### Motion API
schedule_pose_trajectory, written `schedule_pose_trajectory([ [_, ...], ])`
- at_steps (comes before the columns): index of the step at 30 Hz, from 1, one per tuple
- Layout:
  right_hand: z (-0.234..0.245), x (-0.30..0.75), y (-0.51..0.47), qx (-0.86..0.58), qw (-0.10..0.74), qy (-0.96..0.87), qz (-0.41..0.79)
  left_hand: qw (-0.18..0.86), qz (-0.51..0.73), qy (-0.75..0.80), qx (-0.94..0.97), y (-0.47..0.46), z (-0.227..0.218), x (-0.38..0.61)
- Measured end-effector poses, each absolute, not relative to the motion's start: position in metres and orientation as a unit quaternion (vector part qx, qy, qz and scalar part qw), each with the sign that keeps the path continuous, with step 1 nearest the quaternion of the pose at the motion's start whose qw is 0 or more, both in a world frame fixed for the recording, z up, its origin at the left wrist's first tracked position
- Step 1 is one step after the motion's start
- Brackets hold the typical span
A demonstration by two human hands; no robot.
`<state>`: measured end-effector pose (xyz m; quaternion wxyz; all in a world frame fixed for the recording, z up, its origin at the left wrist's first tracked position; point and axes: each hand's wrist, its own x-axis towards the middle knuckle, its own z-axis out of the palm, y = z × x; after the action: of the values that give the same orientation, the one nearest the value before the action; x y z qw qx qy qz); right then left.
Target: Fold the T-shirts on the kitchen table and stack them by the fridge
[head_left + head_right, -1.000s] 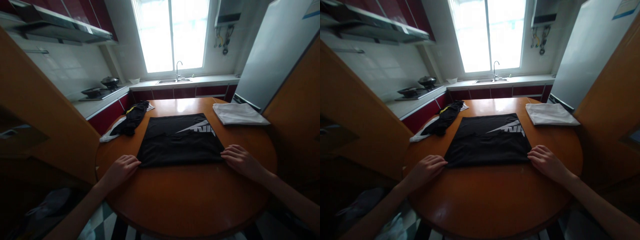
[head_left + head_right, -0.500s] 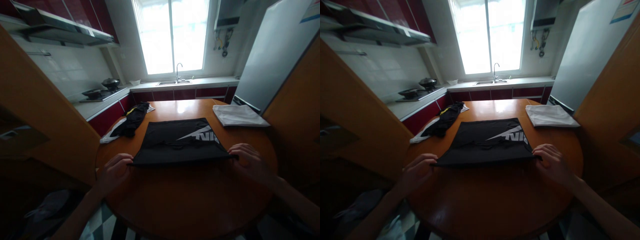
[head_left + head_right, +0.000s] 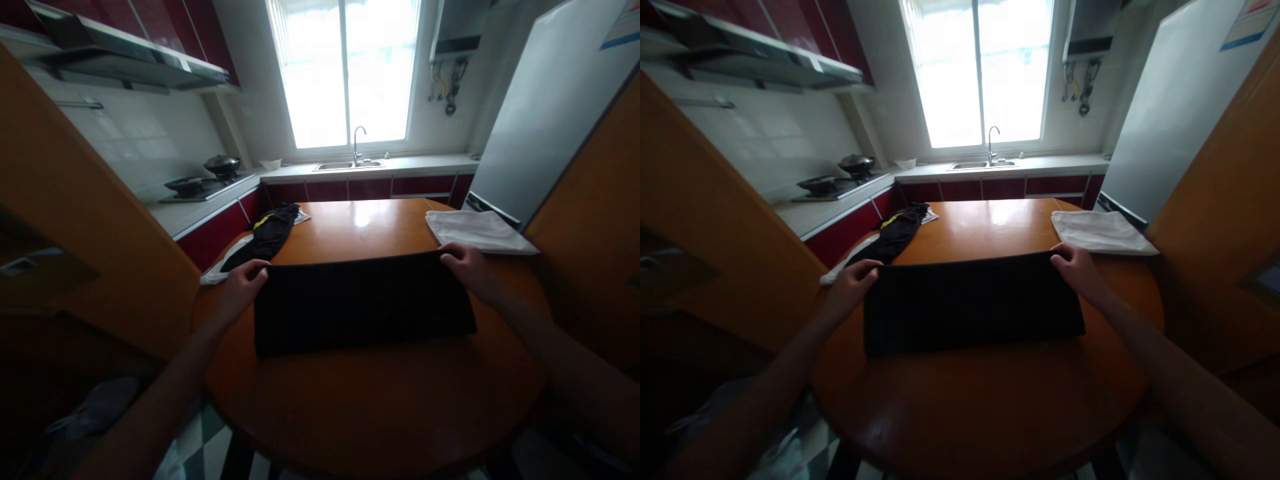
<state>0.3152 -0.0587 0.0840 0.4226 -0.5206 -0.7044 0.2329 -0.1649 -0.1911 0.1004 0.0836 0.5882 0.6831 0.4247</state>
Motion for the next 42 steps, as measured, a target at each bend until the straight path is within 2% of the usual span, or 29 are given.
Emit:
schedule_pose_trajectory([
  [3, 0.058, 0.297, -0.025, -0.575, 0.326, -0.681, 0.314, 0.18, 0.358, 0.697, 0.595, -0.154, 0.073, -0.17],
  [6, 0.039, 0.291, -0.006, -0.596, 0.269, -0.674, 0.345, 0.207, 0.314, 0.704, 0.602, -0.135, 0.05, -0.18],
  [13, 0.032, 0.298, 0.019, -0.58, 0.291, -0.7, 0.299, 0.154, 0.287, 0.713, 0.621, -0.124, 0.046, -0.198],
  [20, 0.019, 0.289, 0.031, -0.601, 0.199, -0.74, 0.228, 0.098, 0.193, 0.746, 0.629, -0.109, 0.024, -0.199],
  [22, 0.018, 0.288, 0.027, -0.605, 0.194, -0.75, 0.185, 0.064, 0.175, 0.755, 0.628, -0.11, 0.021, -0.199],
  [26, 0.023, 0.274, 0.003, -0.589, 0.237, -0.772, 0.037, -0.037, 0.179, 0.731, 0.658, -0.117, 0.033, -0.176],
  [28, 0.027, 0.256, -0.015, -0.543, 0.248, -0.802, 0.008, -0.038, 0.178, 0.682, 0.708, -0.119, 0.041, -0.149],
  [31, 0.026, 0.221, -0.041, -0.478, 0.218, -0.851, 0.021, 0.005, 0.155, 0.618, 0.771, -0.119, 0.044, -0.095],
  [35, 0.012, 0.186, -0.059, -0.465, 0.131, -0.873, 0.057, 0.039, 0.07, 0.617, 0.783, -0.116, 0.027, -0.042],
  [38, 0.002, 0.179, -0.061, -0.464, 0.085, -0.878, 0.083, 0.054, 0.034, 0.632, 0.772, -0.117, 0.014, -0.029],
  [42, -0.002, 0.18, -0.061, -0.461, 0.071, -0.88, 0.091, 0.032, 0.044, 0.648, 0.76, -0.117, 0.01, -0.024],
])
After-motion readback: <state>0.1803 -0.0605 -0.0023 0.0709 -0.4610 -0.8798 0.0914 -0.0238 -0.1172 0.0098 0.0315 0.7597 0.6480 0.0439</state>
